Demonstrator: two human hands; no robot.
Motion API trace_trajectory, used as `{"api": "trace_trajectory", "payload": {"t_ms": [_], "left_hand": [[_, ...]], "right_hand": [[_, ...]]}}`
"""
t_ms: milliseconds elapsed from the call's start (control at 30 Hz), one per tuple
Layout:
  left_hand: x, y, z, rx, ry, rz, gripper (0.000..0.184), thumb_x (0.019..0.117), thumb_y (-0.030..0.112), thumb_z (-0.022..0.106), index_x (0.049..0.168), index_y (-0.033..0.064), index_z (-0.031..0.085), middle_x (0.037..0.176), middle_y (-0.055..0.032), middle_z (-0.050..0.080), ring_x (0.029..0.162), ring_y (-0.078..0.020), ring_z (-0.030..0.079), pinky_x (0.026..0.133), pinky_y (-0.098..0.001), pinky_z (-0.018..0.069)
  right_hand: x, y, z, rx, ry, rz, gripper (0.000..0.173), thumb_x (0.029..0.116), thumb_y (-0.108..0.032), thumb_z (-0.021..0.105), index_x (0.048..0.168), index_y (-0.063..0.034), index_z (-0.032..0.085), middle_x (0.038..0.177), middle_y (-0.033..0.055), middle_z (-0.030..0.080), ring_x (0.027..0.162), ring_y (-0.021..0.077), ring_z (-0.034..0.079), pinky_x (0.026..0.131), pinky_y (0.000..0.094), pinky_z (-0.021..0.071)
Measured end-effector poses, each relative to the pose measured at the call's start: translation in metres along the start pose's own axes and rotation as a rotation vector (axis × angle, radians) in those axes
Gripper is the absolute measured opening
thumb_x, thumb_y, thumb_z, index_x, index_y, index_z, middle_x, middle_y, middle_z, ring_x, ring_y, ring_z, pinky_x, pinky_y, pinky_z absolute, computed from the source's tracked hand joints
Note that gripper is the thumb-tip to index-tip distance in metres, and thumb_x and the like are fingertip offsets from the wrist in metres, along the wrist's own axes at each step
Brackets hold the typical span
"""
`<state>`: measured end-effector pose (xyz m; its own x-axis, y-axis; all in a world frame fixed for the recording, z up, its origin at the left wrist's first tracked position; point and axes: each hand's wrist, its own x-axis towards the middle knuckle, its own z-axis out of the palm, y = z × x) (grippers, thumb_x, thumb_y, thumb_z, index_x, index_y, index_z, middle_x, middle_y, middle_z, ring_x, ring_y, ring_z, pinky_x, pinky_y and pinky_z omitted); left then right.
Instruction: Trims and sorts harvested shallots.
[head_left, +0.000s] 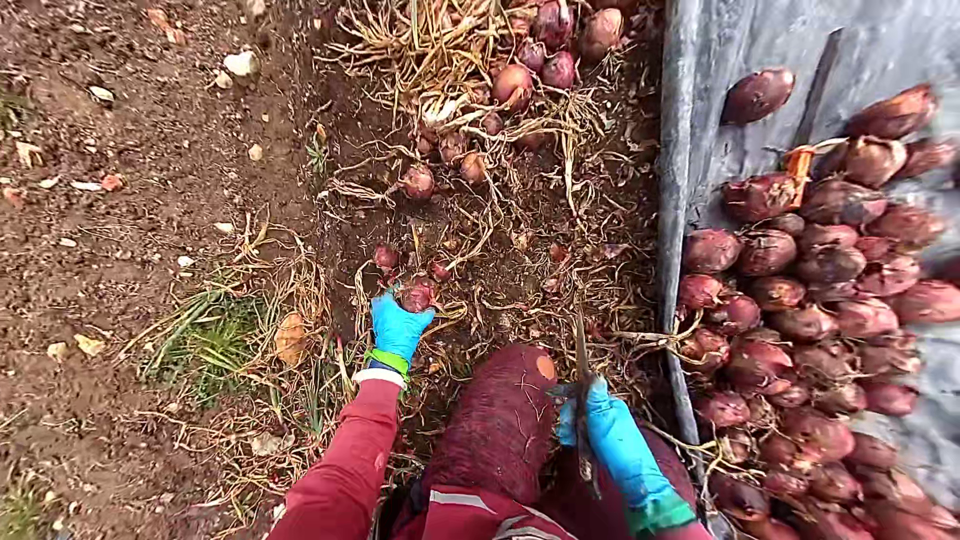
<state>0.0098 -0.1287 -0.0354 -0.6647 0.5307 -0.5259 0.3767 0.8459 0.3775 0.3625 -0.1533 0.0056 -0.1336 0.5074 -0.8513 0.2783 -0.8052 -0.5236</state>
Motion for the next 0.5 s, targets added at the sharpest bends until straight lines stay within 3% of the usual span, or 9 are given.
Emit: {"api": "trace_trajectory", "payload": {"t_ms": [100, 133, 200, 267, 300, 367, 433, 500], "left_hand": [[-0.052, 0.053, -0.028, -0.009, -0.134, 0.308, 0.099, 0.0607, 0.017, 0.096, 0.145, 0.0039, 0.047, 0.142, -0.0234, 0.055, 0.129, -0.0328, 0.059, 0.108, -0.0507, 0.0526], [-0.068, 0.068, -0.035, 0.014, -0.213, 0.413, 0.095, 0.0638, 0.016, 0.095, 0.146, 0.0043, 0.048, 0.141, -0.0210, 0.058, 0.128, -0.0300, 0.061, 0.109, -0.0489, 0.0522], [-0.096, 0.088, -0.045, 0.080, -0.402, 0.597, 0.082, 0.0756, 0.020, 0.089, 0.149, 0.0150, 0.053, 0.141, -0.0121, 0.061, 0.127, -0.0231, 0.062, 0.110, -0.0460, 0.0516], [-0.118, 0.097, -0.052, 0.178, -0.506, 0.740, 0.070, 0.0872, 0.023, 0.081, 0.152, 0.0242, 0.053, 0.137, -0.0076, 0.066, 0.123, -0.0215, 0.065, 0.108, -0.0486, 0.0522], [-0.128, 0.100, -0.056, 0.254, -0.524, 0.793, 0.067, 0.0907, 0.023, 0.078, 0.153, 0.0249, 0.053, 0.134, -0.0081, 0.068, 0.120, -0.0236, 0.067, 0.106, -0.0519, 0.0529], [-0.147, 0.105, -0.065, 0.435, -0.529, 0.917, 0.056, 0.0927, 0.024, 0.076, 0.146, 0.0200, 0.060, 0.123, -0.0094, 0.074, 0.112, -0.0275, 0.071, 0.099, -0.0574, 0.0550], [-0.166, 0.110, -0.073, 0.627, -0.530, 1.044, 0.031, 0.0945, 0.035, 0.074, 0.121, 0.0189, 0.073, 0.106, -0.0065, 0.077, 0.100, -0.0277, 0.074, 0.088, -0.0594, 0.0570], [-0.177, 0.107, -0.080, 0.629, -0.525, 1.126, 0.025, 0.0982, 0.043, 0.069, 0.097, 0.0191, 0.077, 0.092, -0.0028, 0.076, 0.089, -0.0236, 0.073, 0.081, -0.0573, 0.0566]], "right_hand": [[0.014, -0.033, 0.027, -0.064, -0.181, -0.071, 0.083, 0.1029, -0.069, 0.021, 0.100, -0.0019, 0.069, 0.069, 0.0118, 0.067, 0.058, 0.0246, 0.068, 0.058, 0.0419, 0.0617], [0.013, -0.047, 0.037, -0.096, -0.226, -0.122, 0.079, 0.1005, -0.072, 0.030, 0.099, -0.0031, 0.070, 0.070, 0.0103, 0.067, 0.058, 0.0230, 0.068, 0.058, 0.0405, 0.0613], [-0.001, -0.073, 0.051, -0.112, -0.253, -0.230, 0.059, 0.0979, -0.061, 0.052, 0.096, -0.0048, 0.069, 0.068, 0.0080, 0.067, 0.055, 0.0201, 0.065, 0.056, 0.0379, 0.0587], [-0.020, -0.083, 0.050, -0.126, -0.208, -0.316, 0.058, 0.0922, -0.063, 0.061, 0.091, -0.0064, 0.069, 0.065, 0.0065, 0.065, 0.052, 0.0184, 0.063, 0.054, 0.0369, 0.0567], [-0.029, -0.080, 0.045, -0.156, -0.171, -0.352, 0.066, 0.0905, -0.071, 0.056, 0.083, -0.0075, 0.068, 0.063, 0.0058, 0.064, 0.052, 0.0179, 0.062, 0.053, 0.0375, 0.0555], [-0.053, -0.064, 0.032, -0.219, -0.114, -0.440, 0.085, 0.0872, -0.088, 0.034, 0.081, -0.0103, 0.066, 0.062, 0.0046, 0.063, 0.052, 0.0175, 0.062, 0.053, 0.0385, 0.0561], [-0.083, -0.049, 0.015, -0.243, -0.058, -0.450, 0.088, 0.0933, -0.084, 0.022, 0.082, -0.0098, 0.068, 0.062, 0.0057, 0.062, 0.052, 0.0189, 0.062, 0.052, 0.0400, 0.0559], [-0.118, -0.029, -0.004, -0.137, -0.077, -0.479, 0.085, 0.0998, -0.075, 0.020, 0.086, -0.0074, 0.070, 0.057, 0.0071, 0.058, 0.045, 0.0185, 0.056, 0.046, 0.0374, 0.0514]]}}
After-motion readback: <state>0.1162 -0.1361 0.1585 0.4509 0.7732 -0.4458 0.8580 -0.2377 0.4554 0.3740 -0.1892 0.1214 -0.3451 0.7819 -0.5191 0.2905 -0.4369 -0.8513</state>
